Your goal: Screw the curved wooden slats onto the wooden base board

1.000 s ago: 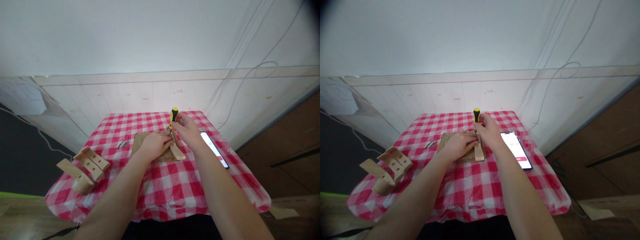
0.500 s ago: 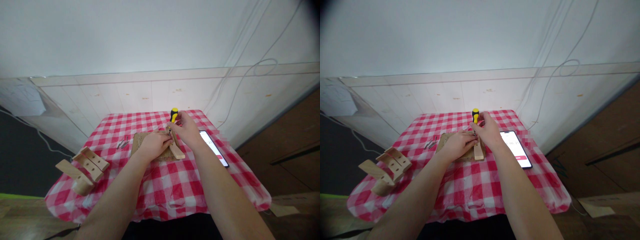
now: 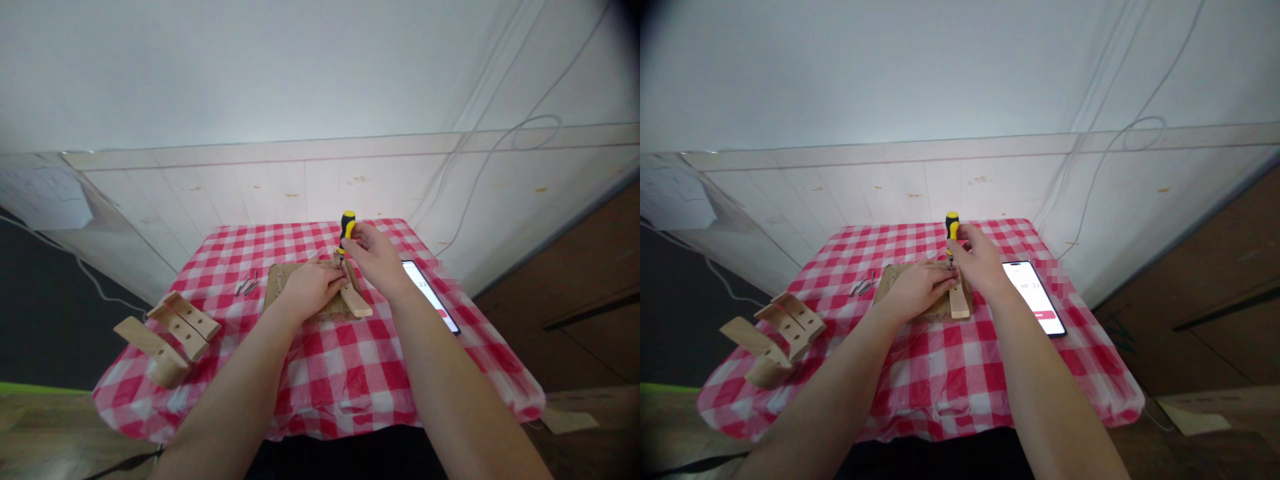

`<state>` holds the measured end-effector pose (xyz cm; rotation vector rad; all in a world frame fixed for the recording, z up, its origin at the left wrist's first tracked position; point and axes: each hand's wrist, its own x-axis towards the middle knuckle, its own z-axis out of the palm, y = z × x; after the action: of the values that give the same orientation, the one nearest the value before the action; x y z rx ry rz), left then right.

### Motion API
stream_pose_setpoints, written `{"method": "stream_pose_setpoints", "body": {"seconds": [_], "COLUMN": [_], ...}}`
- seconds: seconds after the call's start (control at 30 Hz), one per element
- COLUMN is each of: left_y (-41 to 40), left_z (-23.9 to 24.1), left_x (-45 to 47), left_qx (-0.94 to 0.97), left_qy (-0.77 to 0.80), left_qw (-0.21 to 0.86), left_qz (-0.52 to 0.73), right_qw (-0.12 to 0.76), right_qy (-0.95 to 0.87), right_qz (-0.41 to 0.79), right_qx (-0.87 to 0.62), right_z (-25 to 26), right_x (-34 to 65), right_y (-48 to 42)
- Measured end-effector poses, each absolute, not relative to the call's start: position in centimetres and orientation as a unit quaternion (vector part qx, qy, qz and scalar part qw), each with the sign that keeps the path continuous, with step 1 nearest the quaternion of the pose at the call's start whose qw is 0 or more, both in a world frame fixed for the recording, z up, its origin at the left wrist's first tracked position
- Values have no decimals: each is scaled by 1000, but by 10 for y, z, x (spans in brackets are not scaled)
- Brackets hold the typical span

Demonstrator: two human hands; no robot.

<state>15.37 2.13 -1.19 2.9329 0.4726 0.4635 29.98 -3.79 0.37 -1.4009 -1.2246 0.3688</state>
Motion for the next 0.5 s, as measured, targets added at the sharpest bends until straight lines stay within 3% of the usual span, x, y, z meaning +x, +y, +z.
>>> {"method": "stream_pose_setpoints", "body": {"seconds": [0.17,0.5], "left_y": [22,21], "left_z": [-11,-12], "left_x": [154,154], "left_qx": [975,974], "left_qy": [149,158], "left_qw": [67,62], "left_qz": [152,150], "right_qw": [557,580], "right_qy": [-523,-522], "right_qz": [112,162], "right_qx": [-636,-604], "right_z": [7,-3], "right_x": [297,299], "right_y": [-41,-34]}}
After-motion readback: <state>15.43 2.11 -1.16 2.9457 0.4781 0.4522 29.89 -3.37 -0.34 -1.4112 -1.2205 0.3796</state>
